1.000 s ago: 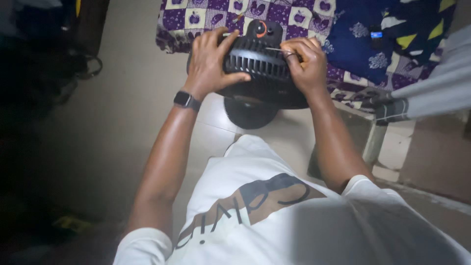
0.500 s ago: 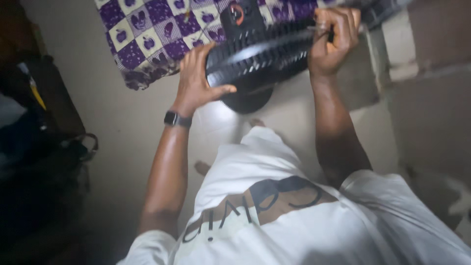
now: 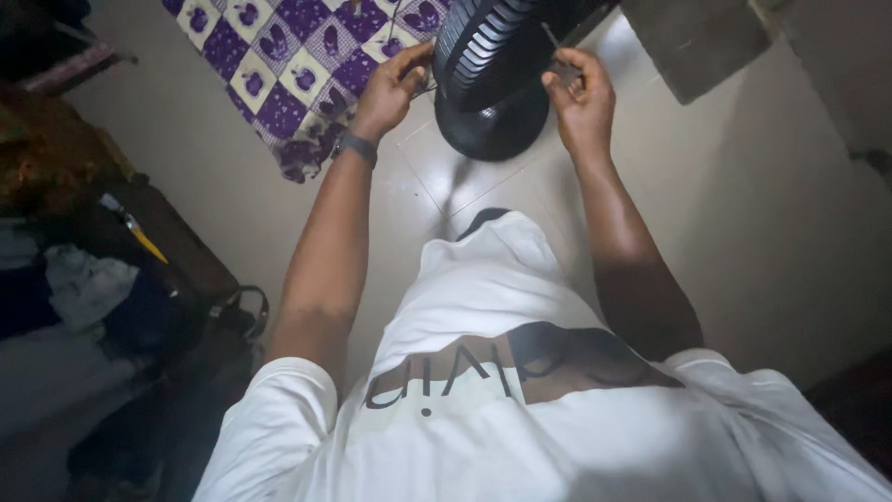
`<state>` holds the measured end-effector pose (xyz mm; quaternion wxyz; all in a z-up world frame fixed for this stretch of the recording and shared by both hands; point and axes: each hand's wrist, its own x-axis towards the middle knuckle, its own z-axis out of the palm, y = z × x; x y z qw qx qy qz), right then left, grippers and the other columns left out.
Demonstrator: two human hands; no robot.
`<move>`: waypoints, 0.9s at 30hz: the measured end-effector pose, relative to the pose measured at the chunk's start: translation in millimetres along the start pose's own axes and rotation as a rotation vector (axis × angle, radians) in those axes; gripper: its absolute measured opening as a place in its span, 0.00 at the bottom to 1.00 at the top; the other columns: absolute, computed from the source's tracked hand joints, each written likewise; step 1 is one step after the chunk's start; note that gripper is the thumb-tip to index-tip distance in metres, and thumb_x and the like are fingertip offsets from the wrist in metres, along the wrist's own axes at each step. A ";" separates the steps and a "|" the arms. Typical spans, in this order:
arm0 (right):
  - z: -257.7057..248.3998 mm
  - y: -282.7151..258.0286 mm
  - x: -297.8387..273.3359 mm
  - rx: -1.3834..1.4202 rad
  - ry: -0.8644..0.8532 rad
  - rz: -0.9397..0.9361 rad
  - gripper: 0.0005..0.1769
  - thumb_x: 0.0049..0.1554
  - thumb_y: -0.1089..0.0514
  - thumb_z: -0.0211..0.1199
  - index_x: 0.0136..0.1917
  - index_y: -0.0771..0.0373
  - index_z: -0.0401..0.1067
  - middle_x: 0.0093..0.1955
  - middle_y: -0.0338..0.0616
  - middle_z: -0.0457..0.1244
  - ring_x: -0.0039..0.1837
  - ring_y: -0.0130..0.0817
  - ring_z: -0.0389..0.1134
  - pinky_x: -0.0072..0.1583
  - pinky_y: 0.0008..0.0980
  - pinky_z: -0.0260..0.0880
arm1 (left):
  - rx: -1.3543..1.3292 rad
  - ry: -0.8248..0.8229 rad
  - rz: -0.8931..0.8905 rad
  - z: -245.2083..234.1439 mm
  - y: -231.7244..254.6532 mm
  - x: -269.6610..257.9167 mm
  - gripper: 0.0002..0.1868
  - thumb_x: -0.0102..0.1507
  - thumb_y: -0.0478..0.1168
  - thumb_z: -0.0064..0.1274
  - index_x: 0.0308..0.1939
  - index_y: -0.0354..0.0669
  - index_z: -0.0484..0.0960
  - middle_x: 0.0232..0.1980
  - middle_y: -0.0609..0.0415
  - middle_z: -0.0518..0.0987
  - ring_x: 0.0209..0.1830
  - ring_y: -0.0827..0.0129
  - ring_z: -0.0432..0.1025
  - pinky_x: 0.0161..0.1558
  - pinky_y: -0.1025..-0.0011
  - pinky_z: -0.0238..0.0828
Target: The person uses a screwdriver to loosen and remove the front grille of a standing fan. They then reattach the grille and tighten the screws to secure it.
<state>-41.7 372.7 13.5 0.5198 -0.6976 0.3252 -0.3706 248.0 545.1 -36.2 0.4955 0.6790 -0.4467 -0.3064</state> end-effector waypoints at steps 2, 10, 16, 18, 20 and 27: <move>9.8 16.6 16.1 0.087 0.001 -0.007 0.24 0.63 0.64 0.72 0.70 0.63 0.70 0.66 0.47 0.65 0.62 0.27 0.69 0.64 0.26 0.71 | -0.073 -0.009 0.024 -2.2 -0.5 22.5 0.24 0.70 0.40 0.51 0.71 0.44 0.73 0.67 0.48 0.80 0.66 0.63 0.75 0.67 0.67 0.70; 51.6 55.4 20.4 0.357 0.130 -0.079 0.39 0.55 0.68 0.69 0.76 0.64 0.57 0.72 0.46 0.58 0.39 0.15 0.56 0.43 0.15 0.61 | -0.016 -0.060 -0.116 11.8 7.7 -6.3 0.36 0.62 0.40 0.62 0.72 0.43 0.65 0.70 0.46 0.72 0.56 0.63 0.80 0.57 0.68 0.76; 57.2 81.4 -2.0 0.577 0.409 0.401 0.23 0.62 0.53 0.63 0.67 0.66 0.68 0.55 0.49 0.71 0.31 0.23 0.62 0.30 0.22 0.59 | 0.127 -0.100 0.112 23.8 15.9 7.6 0.65 0.57 0.55 0.75 0.79 0.31 0.42 0.77 0.31 0.60 0.78 0.46 0.60 0.75 0.56 0.58; 61.8 92.0 -18.5 0.604 0.421 0.449 0.23 0.64 0.50 0.60 0.66 0.67 0.69 0.54 0.50 0.71 0.33 0.24 0.64 0.31 0.23 0.61 | 0.323 0.014 0.230 23.4 25.2 8.0 0.71 0.59 0.61 0.75 0.81 0.33 0.36 0.81 0.28 0.49 0.82 0.39 0.51 0.79 0.53 0.52; 85.1 102.6 -58.6 0.668 0.454 0.569 0.26 0.64 0.46 0.57 0.65 0.67 0.69 0.52 0.51 0.72 0.32 0.26 0.64 0.31 0.24 0.62 | 0.452 0.043 0.311 23.0 37.0 6.5 0.74 0.58 0.64 0.76 0.82 0.36 0.32 0.83 0.28 0.42 0.84 0.36 0.46 0.81 0.50 0.48; 148.4 156.3 -84.3 0.715 0.568 0.733 0.27 0.63 0.42 0.57 0.64 0.66 0.70 0.54 0.50 0.70 0.33 0.26 0.62 0.31 0.26 0.59 | 0.399 -0.086 0.454 29.9 61.9 48.7 0.74 0.57 0.60 0.79 0.82 0.40 0.33 0.85 0.33 0.45 0.84 0.37 0.49 0.82 0.53 0.54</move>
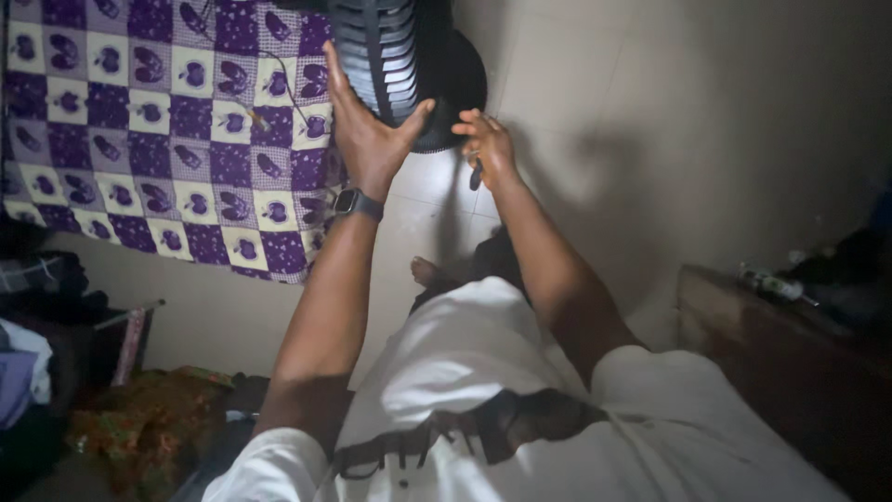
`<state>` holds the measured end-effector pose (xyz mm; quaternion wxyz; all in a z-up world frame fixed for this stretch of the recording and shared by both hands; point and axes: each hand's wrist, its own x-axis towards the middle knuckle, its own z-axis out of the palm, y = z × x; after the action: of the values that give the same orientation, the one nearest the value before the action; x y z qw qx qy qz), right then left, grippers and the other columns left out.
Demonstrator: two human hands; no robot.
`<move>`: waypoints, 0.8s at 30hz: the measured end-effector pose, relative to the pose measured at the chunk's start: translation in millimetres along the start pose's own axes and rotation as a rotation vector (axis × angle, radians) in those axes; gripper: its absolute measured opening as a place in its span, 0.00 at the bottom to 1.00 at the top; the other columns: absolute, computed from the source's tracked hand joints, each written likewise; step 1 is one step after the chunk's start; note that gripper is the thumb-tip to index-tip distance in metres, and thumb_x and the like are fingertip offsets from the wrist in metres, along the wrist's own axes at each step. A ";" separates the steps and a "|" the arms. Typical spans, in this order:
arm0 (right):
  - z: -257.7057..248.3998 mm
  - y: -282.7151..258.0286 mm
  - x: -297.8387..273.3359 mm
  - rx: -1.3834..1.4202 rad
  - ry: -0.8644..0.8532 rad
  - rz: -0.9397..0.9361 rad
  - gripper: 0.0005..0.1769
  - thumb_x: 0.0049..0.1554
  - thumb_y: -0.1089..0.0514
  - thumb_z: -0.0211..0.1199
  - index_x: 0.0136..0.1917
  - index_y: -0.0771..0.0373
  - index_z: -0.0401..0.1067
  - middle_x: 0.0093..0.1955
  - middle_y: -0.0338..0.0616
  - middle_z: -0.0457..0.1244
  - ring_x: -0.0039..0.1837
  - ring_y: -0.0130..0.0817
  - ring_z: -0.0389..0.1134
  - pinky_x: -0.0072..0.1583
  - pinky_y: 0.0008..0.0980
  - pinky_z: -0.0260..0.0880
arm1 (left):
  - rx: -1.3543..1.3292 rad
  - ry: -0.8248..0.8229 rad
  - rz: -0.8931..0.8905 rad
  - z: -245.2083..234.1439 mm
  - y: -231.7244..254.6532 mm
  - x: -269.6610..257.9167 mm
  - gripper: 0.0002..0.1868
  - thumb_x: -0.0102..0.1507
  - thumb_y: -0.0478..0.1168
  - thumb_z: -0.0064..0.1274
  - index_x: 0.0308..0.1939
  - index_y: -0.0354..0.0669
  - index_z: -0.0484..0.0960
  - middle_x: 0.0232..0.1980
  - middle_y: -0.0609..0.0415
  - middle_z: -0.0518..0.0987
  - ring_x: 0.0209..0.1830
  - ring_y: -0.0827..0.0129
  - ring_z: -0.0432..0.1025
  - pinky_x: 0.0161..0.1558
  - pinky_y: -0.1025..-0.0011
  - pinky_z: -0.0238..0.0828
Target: The person uses a screwdriver to loosen and remove the front grille of a standing fan. They then reattach the grille and tighten the screws to secure it.
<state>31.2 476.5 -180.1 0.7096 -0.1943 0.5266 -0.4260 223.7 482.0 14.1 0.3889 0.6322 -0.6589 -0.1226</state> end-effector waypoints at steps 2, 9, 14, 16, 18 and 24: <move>11.2 21.8 22.7 0.081 0.022 -0.007 0.26 0.63 0.42 0.57 0.65 0.63 0.70 0.56 0.45 0.70 0.34 0.25 0.61 0.33 0.26 0.59 | 0.022 -0.001 -0.025 -4.5 0.8 6.2 0.72 0.56 0.54 0.80 0.82 0.41 0.35 0.85 0.33 0.48 0.84 0.38 0.52 0.82 0.55 0.57; 67.2 73.9 133.7 0.454 0.073 0.159 0.37 0.65 0.32 0.57 0.68 0.67 0.69 0.53 0.51 0.63 0.45 0.38 0.66 0.44 0.41 0.69 | 0.051 -0.070 -0.178 -32.9 -6.2 -1.9 0.71 0.52 0.46 0.78 0.82 0.40 0.36 0.80 0.27 0.56 0.81 0.39 0.58 0.81 0.55 0.58; 69.5 81.1 175.9 0.753 -0.088 0.284 0.42 0.59 0.29 0.49 0.72 0.61 0.64 0.66 0.53 0.64 0.62 0.47 0.69 0.63 0.47 0.70 | 0.147 -0.062 -0.118 -42.2 -34.8 -16.3 0.74 0.51 0.50 0.77 0.82 0.36 0.34 0.81 0.23 0.50 0.81 0.33 0.53 0.82 0.48 0.53; 65.4 80.2 196.5 0.823 -0.082 0.384 0.46 0.55 0.24 0.42 0.70 0.61 0.64 0.63 0.57 0.65 0.63 0.52 0.66 0.63 0.53 0.68 | 0.269 -0.010 -0.025 -38.9 -49.6 -25.4 0.74 0.50 0.53 0.77 0.81 0.35 0.35 0.79 0.24 0.49 0.81 0.32 0.50 0.81 0.45 0.51; 65.8 77.9 217.9 0.732 -0.038 0.296 0.45 0.58 0.25 0.46 0.73 0.59 0.64 0.66 0.54 0.63 0.66 0.50 0.64 0.66 0.50 0.66 | 0.300 0.009 -0.022 -35.6 -58.9 -37.4 0.74 0.50 0.55 0.78 0.81 0.35 0.37 0.78 0.27 0.51 0.81 0.35 0.51 0.81 0.44 0.52; 71.7 59.0 254.6 0.441 -0.061 0.094 0.50 0.60 0.21 0.42 0.81 0.57 0.53 0.78 0.51 0.55 0.78 0.44 0.54 0.76 0.38 0.54 | 0.214 0.059 -0.033 -33.9 -72.6 -60.4 0.73 0.49 0.55 0.75 0.81 0.37 0.37 0.78 0.32 0.52 0.81 0.45 0.52 0.80 0.46 0.52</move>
<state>141.3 291.2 -344.4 0.7696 -0.0223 0.4074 -0.4911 293.7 536.9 -32.2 0.3361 0.6842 -0.6461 -0.0391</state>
